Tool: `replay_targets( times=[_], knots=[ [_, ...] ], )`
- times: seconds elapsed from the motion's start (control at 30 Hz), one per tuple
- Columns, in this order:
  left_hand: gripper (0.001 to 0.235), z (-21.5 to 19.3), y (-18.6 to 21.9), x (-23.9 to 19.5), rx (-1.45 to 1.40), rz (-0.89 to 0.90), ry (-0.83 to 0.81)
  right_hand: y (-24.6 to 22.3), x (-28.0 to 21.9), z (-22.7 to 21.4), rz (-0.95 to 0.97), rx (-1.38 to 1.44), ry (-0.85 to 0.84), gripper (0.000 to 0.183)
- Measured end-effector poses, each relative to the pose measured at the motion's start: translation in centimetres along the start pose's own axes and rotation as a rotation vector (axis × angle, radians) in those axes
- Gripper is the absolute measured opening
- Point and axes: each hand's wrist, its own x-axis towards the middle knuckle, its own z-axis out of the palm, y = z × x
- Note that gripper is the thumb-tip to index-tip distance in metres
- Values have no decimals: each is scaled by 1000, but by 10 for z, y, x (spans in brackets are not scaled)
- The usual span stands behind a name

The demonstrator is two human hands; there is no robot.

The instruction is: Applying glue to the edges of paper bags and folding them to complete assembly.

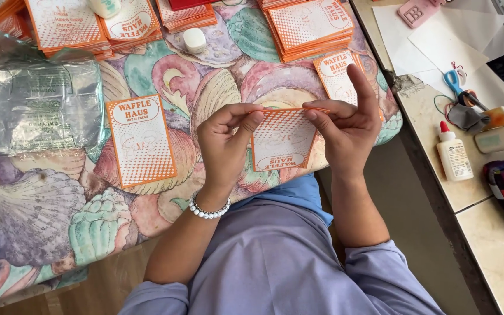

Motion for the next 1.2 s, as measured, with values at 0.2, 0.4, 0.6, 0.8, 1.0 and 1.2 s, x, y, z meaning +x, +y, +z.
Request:
replay_targets(
  times=[0.2,0.4,0.6,0.8,1.0,1.2],
  knots=[
    [8,-5,6,0,3,23,1,-2,-1,2,8,30,-17,89],
    [8,-6,11,1,-22,62,-2,-4,4,4,12,61,-37,88],
    [7,-14,17,4,146,126,20,-26,23,20,-331,-447,-167,75],
    [7,-3,34,5,258,257,58,-52,36,61,-662,-890,-366,11],
    [6,-20,15,4,146,140,74,-34,49,13,-471,-710,-416,9],
    [10,-24,-13,0,-291,-95,204,11,1,7,137,-68,-378,95]
  ],
)
